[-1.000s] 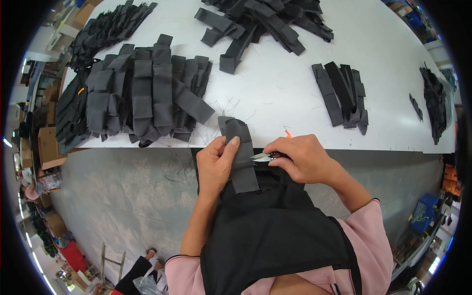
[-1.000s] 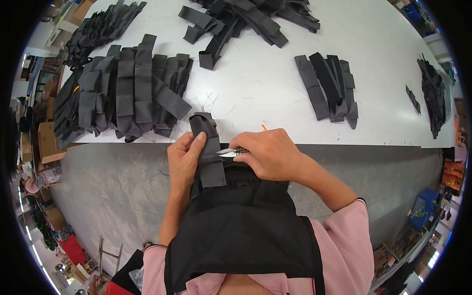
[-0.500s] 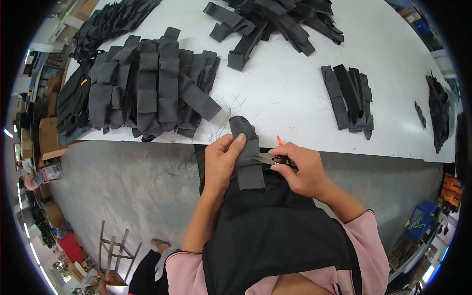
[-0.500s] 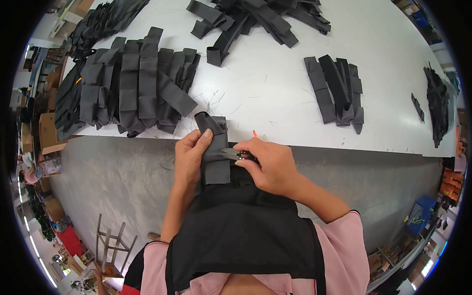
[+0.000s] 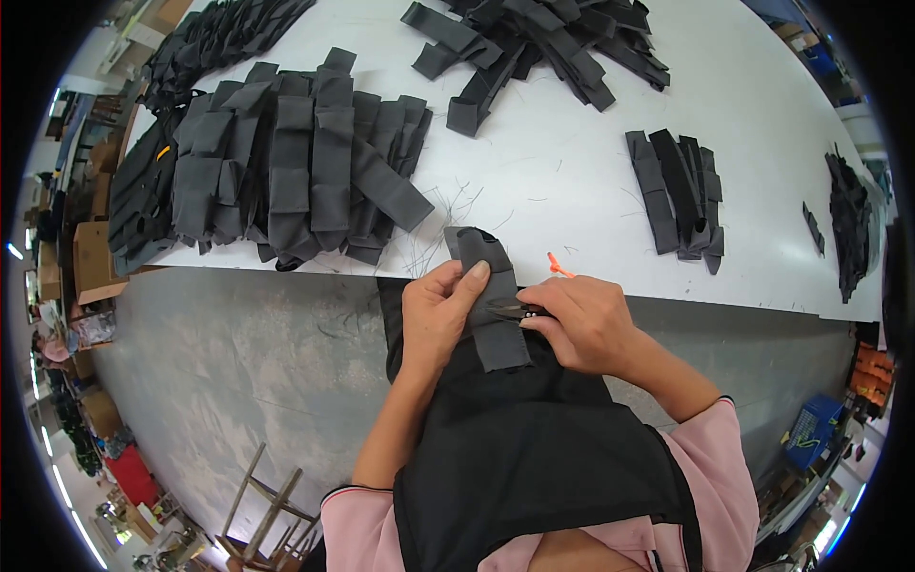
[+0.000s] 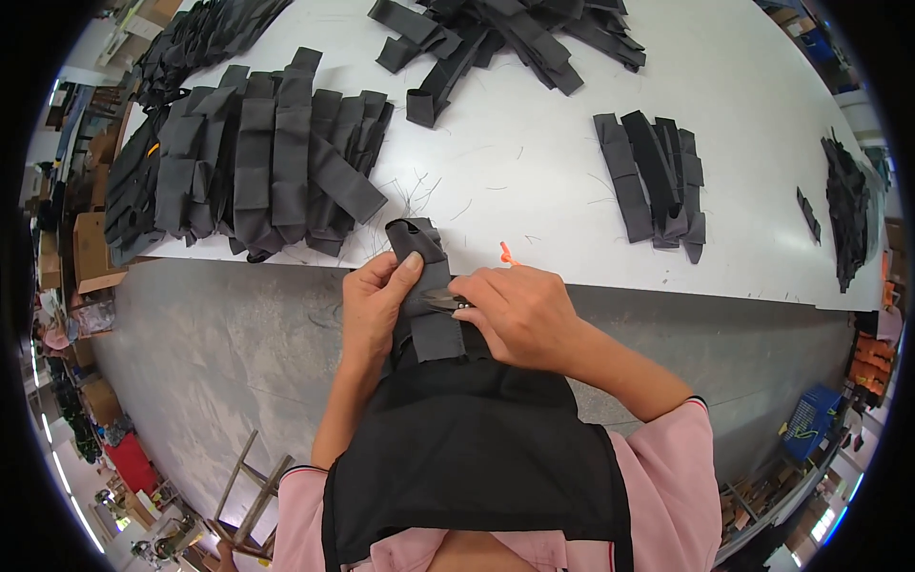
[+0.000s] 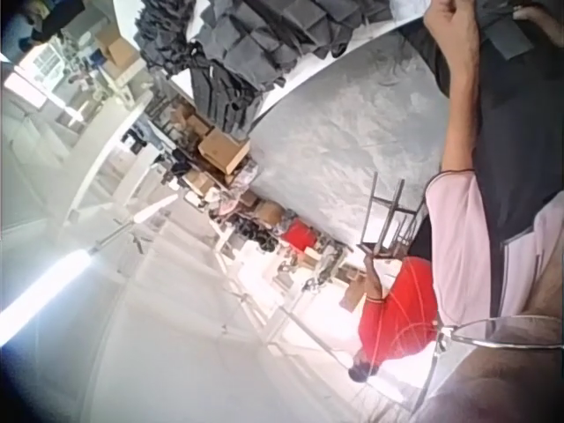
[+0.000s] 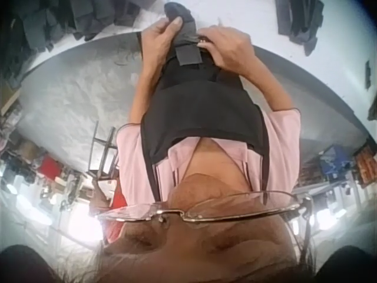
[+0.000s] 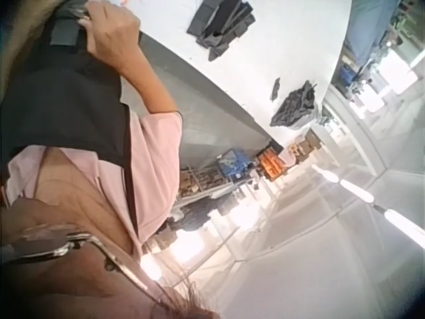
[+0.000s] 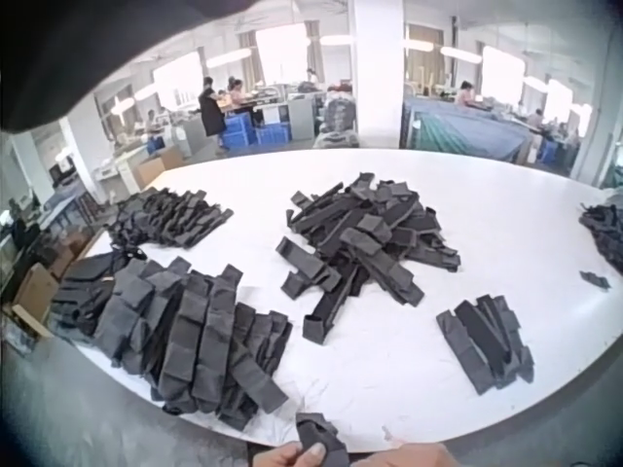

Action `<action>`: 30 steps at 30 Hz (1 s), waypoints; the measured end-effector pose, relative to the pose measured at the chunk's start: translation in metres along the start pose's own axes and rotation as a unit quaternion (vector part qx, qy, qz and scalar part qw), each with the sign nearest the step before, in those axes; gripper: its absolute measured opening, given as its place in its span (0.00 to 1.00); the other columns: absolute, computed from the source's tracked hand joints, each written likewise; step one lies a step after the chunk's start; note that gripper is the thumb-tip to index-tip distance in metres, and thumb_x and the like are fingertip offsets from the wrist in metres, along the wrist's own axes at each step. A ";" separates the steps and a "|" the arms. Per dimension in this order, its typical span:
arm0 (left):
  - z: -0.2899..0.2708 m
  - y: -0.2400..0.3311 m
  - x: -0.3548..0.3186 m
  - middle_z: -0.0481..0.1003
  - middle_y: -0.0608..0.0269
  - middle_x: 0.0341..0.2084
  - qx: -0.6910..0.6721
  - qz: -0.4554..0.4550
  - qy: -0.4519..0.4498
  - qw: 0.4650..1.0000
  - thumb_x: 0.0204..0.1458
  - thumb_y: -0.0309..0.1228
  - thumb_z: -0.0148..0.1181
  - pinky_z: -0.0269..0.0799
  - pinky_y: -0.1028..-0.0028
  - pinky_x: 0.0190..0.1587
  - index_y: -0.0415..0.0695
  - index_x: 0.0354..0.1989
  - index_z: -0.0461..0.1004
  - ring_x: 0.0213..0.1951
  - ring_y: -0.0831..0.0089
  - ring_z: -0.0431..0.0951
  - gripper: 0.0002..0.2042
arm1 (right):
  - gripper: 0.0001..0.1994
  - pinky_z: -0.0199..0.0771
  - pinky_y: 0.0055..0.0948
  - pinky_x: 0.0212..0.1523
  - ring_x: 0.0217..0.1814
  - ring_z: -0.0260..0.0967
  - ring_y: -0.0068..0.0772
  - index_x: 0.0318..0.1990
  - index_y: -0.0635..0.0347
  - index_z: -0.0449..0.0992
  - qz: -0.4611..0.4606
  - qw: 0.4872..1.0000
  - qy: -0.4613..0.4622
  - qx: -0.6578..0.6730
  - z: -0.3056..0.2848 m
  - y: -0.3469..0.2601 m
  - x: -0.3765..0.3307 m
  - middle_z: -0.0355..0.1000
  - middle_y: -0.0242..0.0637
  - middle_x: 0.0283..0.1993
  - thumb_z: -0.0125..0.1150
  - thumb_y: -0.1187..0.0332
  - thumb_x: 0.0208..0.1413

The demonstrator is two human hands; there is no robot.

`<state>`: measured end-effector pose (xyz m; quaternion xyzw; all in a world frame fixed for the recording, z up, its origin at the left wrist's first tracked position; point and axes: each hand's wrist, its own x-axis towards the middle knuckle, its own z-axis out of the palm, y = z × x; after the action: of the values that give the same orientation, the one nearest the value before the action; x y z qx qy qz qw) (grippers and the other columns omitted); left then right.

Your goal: Trim excess thread and clean edges of pre-cut black fabric components using small snips.

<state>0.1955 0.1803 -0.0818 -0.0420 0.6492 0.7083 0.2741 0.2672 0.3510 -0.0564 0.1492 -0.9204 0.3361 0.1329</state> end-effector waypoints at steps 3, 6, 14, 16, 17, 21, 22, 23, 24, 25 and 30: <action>-0.001 -0.002 0.001 0.65 0.80 0.15 0.006 -0.003 -0.002 1.000 0.53 0.34 0.59 0.49 0.85 0.20 0.37 0.25 0.74 0.20 0.92 0.57 0.12 | 0.10 0.63 0.27 0.23 0.24 0.67 0.32 0.35 0.58 0.71 -0.015 1.000 0.009 -0.006 0.001 -0.001 0.001 0.68 0.31 0.25 0.63 0.70 0.43; 0.000 -0.001 0.000 0.65 0.79 0.16 0.000 -0.006 -0.001 1.000 0.53 0.33 0.59 0.49 0.86 0.20 0.37 0.25 0.74 0.20 0.92 0.57 0.12 | 0.10 0.64 0.27 0.23 0.24 0.67 0.33 0.34 0.59 0.71 -0.029 0.999 -0.003 -0.034 0.000 -0.003 0.000 0.68 0.31 0.25 0.63 0.71 0.43; 0.004 0.000 0.001 0.68 0.78 0.17 -0.031 -0.009 0.004 0.999 0.53 0.33 0.59 0.52 0.86 0.21 0.36 0.28 0.76 0.21 0.92 0.60 0.11 | 0.10 0.65 0.28 0.23 0.22 0.67 0.33 0.33 0.58 0.71 0.088 0.994 0.027 0.056 0.000 -0.007 -0.007 0.69 0.32 0.25 0.64 0.71 0.43; -0.001 -0.005 0.002 0.68 0.78 0.17 -0.016 -0.009 0.002 1.000 0.53 0.33 0.59 0.52 0.86 0.21 0.36 0.28 0.76 0.21 0.92 0.59 0.11 | 0.09 0.65 0.28 0.22 0.22 0.67 0.33 0.33 0.58 0.71 0.093 0.993 0.044 0.051 0.002 -0.008 -0.008 0.68 0.32 0.25 0.64 0.71 0.43; -0.003 -0.006 0.002 0.69 0.77 0.17 -0.001 -0.009 -0.001 1.000 0.53 0.33 0.59 0.52 0.86 0.21 0.36 0.29 0.76 0.21 0.92 0.59 0.11 | 0.10 0.65 0.28 0.22 0.22 0.67 0.34 0.33 0.58 0.70 0.072 0.997 0.029 0.027 0.002 -0.008 -0.007 0.68 0.32 0.25 0.64 0.71 0.43; 0.006 0.001 -0.001 0.67 0.78 0.16 -0.020 -0.007 0.016 1.000 0.53 0.33 0.59 0.49 0.85 0.20 0.36 0.28 0.76 0.20 0.92 0.58 0.11 | 0.10 0.65 0.28 0.22 0.22 0.67 0.34 0.34 0.58 0.70 0.045 0.999 0.000 0.003 0.001 -0.010 -0.003 0.68 0.32 0.25 0.64 0.72 0.43; 0.005 0.000 -0.001 0.67 0.78 0.16 -0.009 -0.015 0.010 1.000 0.53 0.33 0.59 0.50 0.85 0.20 0.36 0.28 0.76 0.20 0.92 0.58 0.11 | 0.10 0.65 0.28 0.22 0.22 0.67 0.34 0.34 0.58 0.70 0.044 0.999 -0.001 0.003 0.000 -0.011 -0.002 0.68 0.32 0.25 0.64 0.72 0.43; 0.004 -0.001 0.000 0.67 0.78 0.16 0.001 -0.022 0.003 1.000 0.53 0.33 0.59 0.50 0.85 0.20 0.36 0.28 0.76 0.20 0.92 0.58 0.11 | 0.10 0.65 0.29 0.22 0.22 0.67 0.34 0.34 0.58 0.70 0.042 0.999 -0.004 0.001 0.000 -0.011 -0.001 0.69 0.32 0.25 0.64 0.72 0.43; 0.003 -0.003 0.000 0.67 0.78 0.16 0.001 -0.022 0.004 1.000 0.53 0.33 0.59 0.50 0.85 0.20 0.36 0.28 0.76 0.20 0.92 0.58 0.11 | 0.10 0.66 0.29 0.23 0.23 0.68 0.35 0.34 0.57 0.70 0.041 0.999 -0.006 0.000 0.001 -0.012 0.000 0.69 0.33 0.25 0.64 0.72 0.43; 0.001 -0.005 0.000 0.67 0.78 0.16 0.006 -0.015 0.003 1.000 0.53 0.33 0.59 0.50 0.85 0.20 0.36 0.28 0.76 0.20 0.92 0.58 0.11 | 0.10 0.66 0.29 0.23 0.23 0.68 0.35 0.34 0.57 0.70 0.041 0.999 -0.007 0.000 0.002 -0.011 0.000 0.69 0.33 0.25 0.64 0.72 0.43; 0.003 -0.002 0.000 0.67 0.79 0.16 -0.013 -0.007 -0.006 1.000 0.53 0.34 0.59 0.50 0.85 0.19 0.37 0.27 0.76 0.19 0.92 0.58 0.11 | 0.11 0.70 0.25 0.29 0.25 0.71 0.30 0.37 0.61 0.71 0.278 0.919 0.051 0.274 0.012 -0.008 -0.008 0.71 0.38 0.27 0.63 0.74 0.45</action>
<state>0.1971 0.1834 -0.0831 -0.0454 0.6382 0.7148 0.2823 0.2759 0.3383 -0.0636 -0.0998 -0.7886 0.6057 0.0350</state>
